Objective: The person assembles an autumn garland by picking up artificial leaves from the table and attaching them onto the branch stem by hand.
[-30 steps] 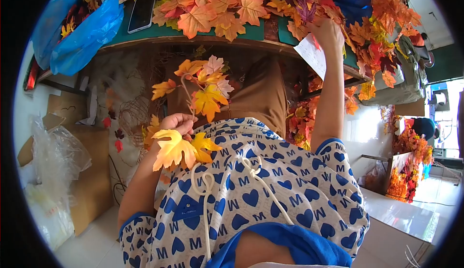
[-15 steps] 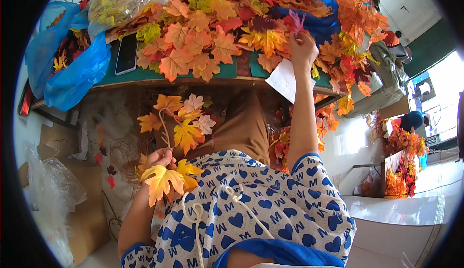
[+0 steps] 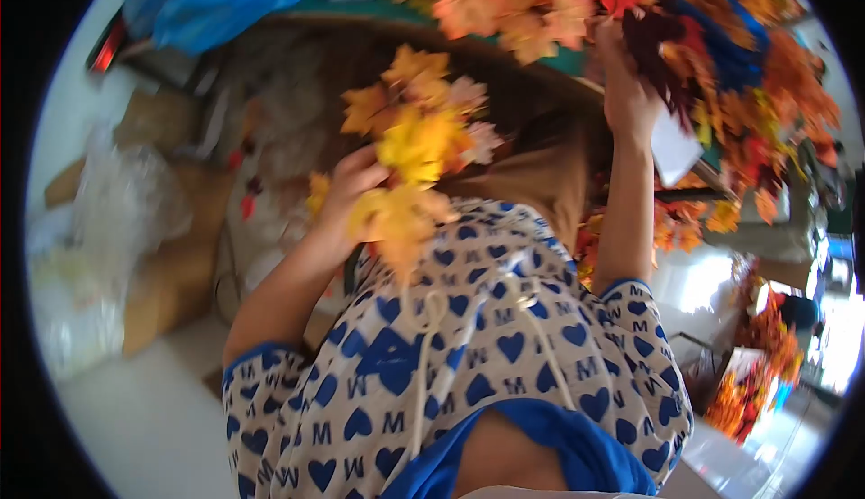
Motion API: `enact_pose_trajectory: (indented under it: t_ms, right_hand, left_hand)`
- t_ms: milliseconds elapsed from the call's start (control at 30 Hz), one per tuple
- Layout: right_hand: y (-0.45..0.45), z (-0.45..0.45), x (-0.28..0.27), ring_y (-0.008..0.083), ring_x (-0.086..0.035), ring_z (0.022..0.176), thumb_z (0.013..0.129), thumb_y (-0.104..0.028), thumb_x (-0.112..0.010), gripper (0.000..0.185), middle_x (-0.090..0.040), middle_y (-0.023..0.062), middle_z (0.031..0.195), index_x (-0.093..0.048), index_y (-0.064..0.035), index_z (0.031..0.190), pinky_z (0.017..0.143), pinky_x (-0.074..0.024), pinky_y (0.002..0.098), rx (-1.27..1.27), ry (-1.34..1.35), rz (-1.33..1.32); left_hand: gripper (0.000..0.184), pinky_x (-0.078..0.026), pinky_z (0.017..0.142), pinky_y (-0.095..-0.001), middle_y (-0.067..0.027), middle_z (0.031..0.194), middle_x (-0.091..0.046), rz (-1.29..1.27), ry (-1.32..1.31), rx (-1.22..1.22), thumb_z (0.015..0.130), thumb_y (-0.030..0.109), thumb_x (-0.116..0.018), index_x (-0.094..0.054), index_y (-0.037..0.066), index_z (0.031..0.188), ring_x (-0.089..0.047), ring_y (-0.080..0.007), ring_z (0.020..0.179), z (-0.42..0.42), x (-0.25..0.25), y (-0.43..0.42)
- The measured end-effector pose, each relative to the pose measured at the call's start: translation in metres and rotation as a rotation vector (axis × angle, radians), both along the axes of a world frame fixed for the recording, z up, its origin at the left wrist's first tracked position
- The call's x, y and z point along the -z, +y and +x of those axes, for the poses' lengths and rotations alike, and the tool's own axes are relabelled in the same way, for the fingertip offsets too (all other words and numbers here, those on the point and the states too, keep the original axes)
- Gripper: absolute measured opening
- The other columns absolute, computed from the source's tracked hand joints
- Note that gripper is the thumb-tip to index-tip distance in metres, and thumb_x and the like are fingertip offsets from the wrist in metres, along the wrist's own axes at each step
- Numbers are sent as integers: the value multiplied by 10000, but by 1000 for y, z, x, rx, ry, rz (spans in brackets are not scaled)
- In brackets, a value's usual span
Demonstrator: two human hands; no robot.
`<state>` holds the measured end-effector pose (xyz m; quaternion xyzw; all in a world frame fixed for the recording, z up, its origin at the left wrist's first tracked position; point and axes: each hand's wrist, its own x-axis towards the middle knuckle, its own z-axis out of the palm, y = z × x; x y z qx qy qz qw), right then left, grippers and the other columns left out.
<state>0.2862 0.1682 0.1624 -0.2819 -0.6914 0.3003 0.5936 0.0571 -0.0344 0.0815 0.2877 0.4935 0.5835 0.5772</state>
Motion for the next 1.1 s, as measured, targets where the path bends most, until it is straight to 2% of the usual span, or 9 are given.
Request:
enact_pose_trajectory:
  t_ms: [67,133,233,367,500,567,700,767,1100]
  right_hand:
    - [-41,-48,26,131,-579,815,818,3,-616,146,-601,30,828,-612,-17,962,727,-483,255,-328,278,-31]
    - [-71,-60,53,168,-596,853,803,43,-605,152,-614,71,892,-613,15,953,764,-503,285,-483,198,-403]
    - [-93,-78,74,227,-614,878,805,68,-585,122,-623,119,946,-618,40,919,787,-512,327,-608,390,-850]
    - [-98,-91,69,221,-654,830,794,82,-625,156,-648,97,907,-642,32,940,797,-518,322,-661,508,-550]
    - [-104,-99,74,218,-657,831,799,96,-616,169,-655,115,936,-633,25,951,796,-527,320,-440,358,-247]
    - [-119,-97,84,201,-657,828,795,99,-620,167,-656,112,962,-631,25,945,789,-536,320,-556,494,-715]
    - [-126,-90,97,158,-651,791,804,28,-647,185,-659,90,962,-622,-1,985,727,-532,267,-555,461,-1087]
    - [-120,-89,98,147,-639,801,820,-23,-648,189,-661,86,929,-610,-8,1005,733,-515,241,-631,608,-1390]
    - [-117,-91,107,151,-634,808,827,-49,-649,149,-659,77,906,-608,-27,969,767,-519,268,-657,661,-1516]
  left_hand:
    - [116,-414,556,-213,6,731,-561,-136,-112,-77,876,97,-527,-600,26,931,-523,-72,599,-2,4,2]
    - [110,-412,544,-205,2,731,-563,-115,-122,-120,884,94,-527,-592,22,935,-521,-66,589,-7,9,4]
    - [101,-409,518,-189,-8,728,-571,-63,-77,-150,897,87,-525,-576,12,941,-515,-57,562,0,4,5]
    - [116,-396,473,-178,0,734,-553,-18,335,-155,923,83,-507,-534,-4,995,-478,-33,520,6,5,6]
    - [125,-389,472,-176,0,731,-545,71,548,-164,919,110,-537,-532,5,987,-482,-32,558,9,8,5]
    - [132,-387,471,-174,3,738,-541,126,580,-196,918,117,-543,-527,8,990,-482,-30,575,10,8,6]
    - [147,-392,479,-160,11,769,-524,132,412,-218,918,132,-548,-510,21,1006,-469,-20,598,13,1,2]
    - [150,-395,482,-156,13,781,-519,133,404,-198,918,135,-549,-506,25,1010,-464,-17,598,14,1,3]
    - [159,-409,503,-156,10,795,-513,121,400,-171,912,143,-561,-514,23,1006,-470,-20,649,15,8,1]
